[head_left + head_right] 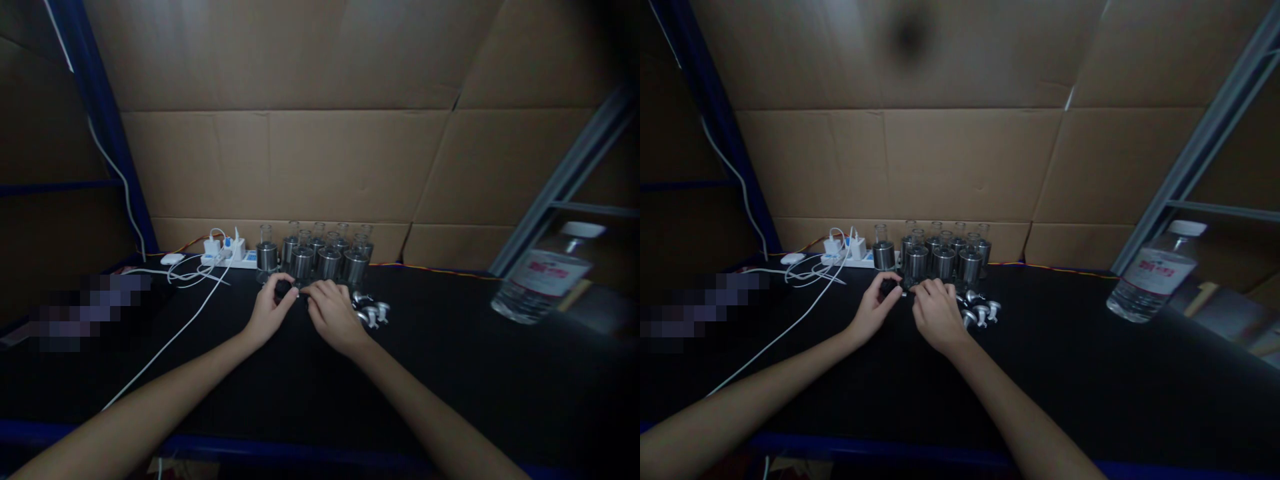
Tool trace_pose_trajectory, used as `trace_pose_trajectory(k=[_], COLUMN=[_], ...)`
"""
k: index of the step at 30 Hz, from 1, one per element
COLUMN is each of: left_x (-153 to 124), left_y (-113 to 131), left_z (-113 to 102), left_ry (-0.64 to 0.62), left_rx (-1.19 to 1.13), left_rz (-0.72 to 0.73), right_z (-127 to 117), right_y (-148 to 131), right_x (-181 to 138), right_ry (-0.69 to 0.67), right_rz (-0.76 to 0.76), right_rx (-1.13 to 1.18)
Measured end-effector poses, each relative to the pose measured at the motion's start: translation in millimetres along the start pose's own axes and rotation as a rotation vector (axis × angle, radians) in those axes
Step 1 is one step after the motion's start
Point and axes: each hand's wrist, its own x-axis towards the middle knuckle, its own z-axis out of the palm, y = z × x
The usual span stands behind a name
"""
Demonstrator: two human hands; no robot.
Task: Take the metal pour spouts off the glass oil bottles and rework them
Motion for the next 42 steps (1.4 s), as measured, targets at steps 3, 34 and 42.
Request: trace_pose_trajectory(k=[3, 34, 42], left_x=[0, 2, 3], left_y=[-3, -5, -5], left_z=[1, 5, 5], left_ry=[-0.031, -0.17, -0.167], left_rx=[-0.081, -0.121, -0.111], left_rz=[-0.029, -0.02, -0.013], right_z=[1, -2, 0], right_y=[-2, 7, 8], right_x=[-1, 0, 0], right_ry=[-0.005, 0.244, 0.255], right_rz=[0.006, -0.013, 0.01], right_rx=[0.016, 0.169, 0.164])
